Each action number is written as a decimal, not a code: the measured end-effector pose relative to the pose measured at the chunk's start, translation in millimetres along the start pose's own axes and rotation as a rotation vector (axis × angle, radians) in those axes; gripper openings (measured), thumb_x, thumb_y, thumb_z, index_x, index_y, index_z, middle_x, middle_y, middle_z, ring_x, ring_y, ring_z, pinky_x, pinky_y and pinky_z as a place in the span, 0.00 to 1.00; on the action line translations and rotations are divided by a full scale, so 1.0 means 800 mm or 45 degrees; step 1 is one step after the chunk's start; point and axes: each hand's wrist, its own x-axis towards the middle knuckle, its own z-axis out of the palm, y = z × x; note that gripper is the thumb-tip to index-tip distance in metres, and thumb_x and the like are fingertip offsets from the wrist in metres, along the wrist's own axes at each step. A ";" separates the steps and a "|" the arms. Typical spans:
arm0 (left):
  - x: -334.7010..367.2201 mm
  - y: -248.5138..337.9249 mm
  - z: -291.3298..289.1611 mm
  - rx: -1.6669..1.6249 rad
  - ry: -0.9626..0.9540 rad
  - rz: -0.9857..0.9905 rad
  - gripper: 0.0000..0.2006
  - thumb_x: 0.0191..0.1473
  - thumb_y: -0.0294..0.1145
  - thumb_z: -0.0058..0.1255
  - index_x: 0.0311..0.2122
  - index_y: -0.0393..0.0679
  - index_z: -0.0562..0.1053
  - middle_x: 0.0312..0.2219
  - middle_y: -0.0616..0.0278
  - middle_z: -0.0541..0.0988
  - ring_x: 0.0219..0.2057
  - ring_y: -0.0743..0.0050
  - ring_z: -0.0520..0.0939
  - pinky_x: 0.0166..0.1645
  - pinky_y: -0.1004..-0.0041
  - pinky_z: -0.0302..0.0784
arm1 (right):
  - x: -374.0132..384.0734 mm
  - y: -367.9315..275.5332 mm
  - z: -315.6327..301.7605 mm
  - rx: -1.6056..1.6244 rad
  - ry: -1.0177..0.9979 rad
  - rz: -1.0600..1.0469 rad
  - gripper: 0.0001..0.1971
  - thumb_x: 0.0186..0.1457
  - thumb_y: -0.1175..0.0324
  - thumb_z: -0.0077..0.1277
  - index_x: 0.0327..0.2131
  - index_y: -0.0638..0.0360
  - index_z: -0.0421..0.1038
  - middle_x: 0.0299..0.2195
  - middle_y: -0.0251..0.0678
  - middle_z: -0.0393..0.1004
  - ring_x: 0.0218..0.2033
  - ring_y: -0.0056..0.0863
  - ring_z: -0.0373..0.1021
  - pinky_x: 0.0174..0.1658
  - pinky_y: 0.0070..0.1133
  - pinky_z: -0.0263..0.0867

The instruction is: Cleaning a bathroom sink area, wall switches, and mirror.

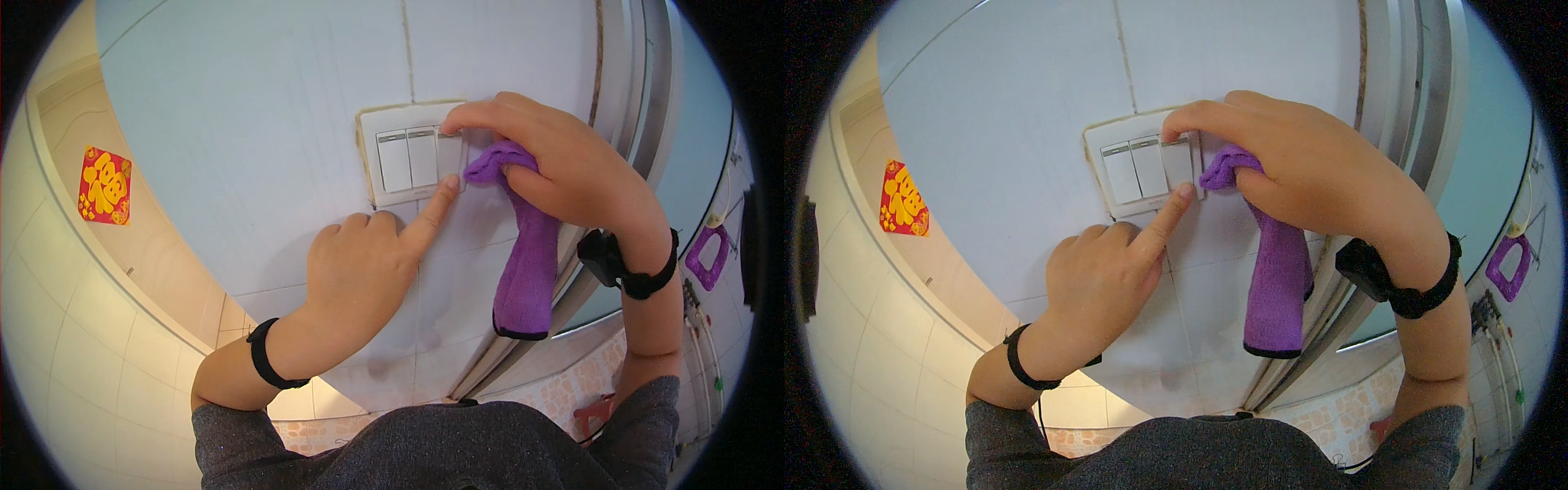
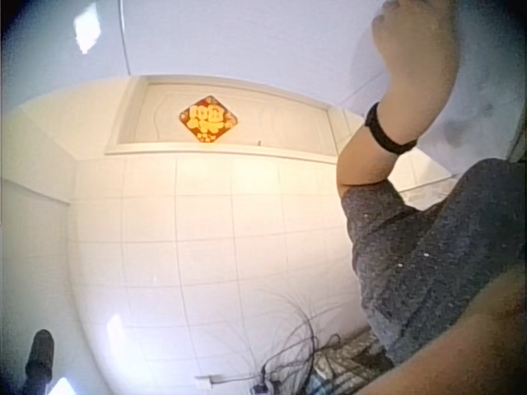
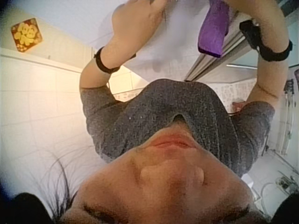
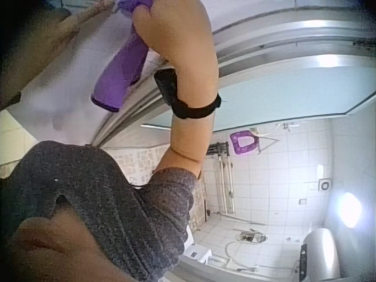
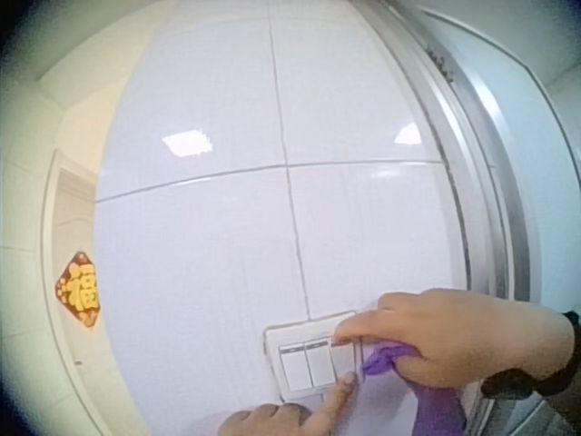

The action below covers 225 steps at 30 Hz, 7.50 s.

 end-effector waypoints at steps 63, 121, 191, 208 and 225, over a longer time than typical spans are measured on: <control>-0.003 0.001 -0.001 -0.097 -0.102 -0.054 0.37 0.44 0.32 0.53 0.61 0.65 0.57 0.18 0.64 0.72 0.17 0.66 0.75 0.18 0.67 0.69 | 0.020 -0.036 -0.002 -0.494 0.536 0.040 0.09 0.42 0.76 0.51 0.30 0.55 0.75 0.27 0.37 0.65 0.27 0.37 0.66 0.31 0.30 0.62; 0.064 -0.107 -0.067 0.323 0.052 0.591 0.31 0.47 0.28 0.50 0.56 0.74 0.64 0.17 0.70 0.67 0.19 0.72 0.72 0.21 0.72 0.67 | -0.015 -0.084 0.163 0.995 0.938 0.787 0.07 0.46 0.71 0.56 0.25 0.63 0.70 0.20 0.35 0.70 0.21 0.23 0.66 0.27 0.20 0.63; 0.053 -0.116 -0.035 -0.112 0.315 0.629 0.10 0.45 0.40 0.56 0.35 0.55 0.76 0.27 0.65 0.72 0.31 0.66 0.75 0.35 0.67 0.70 | 0.046 -0.077 0.032 -0.742 0.575 0.096 0.07 0.42 0.71 0.55 0.30 0.50 0.75 0.26 0.29 0.67 0.26 0.30 0.69 0.29 0.23 0.66; 0.054 -0.114 -0.036 -0.116 0.250 0.599 0.21 0.45 0.38 0.56 0.48 0.65 0.73 0.27 0.66 0.72 0.32 0.66 0.76 0.35 0.68 0.71 | 0.056 -0.083 0.023 -0.839 0.493 0.241 0.04 0.46 0.67 0.52 0.28 0.51 0.74 0.29 0.33 0.70 0.31 0.35 0.71 0.33 0.30 0.68; 0.053 -0.120 -0.033 -0.147 0.223 0.586 0.22 0.45 0.37 0.57 0.48 0.64 0.72 0.29 0.63 0.74 0.32 0.64 0.76 0.37 0.65 0.71 | 0.068 -0.072 0.017 -0.655 0.430 0.280 0.06 0.43 0.65 0.55 0.26 0.53 0.72 0.28 0.33 0.72 0.33 0.36 0.71 0.36 0.29 0.67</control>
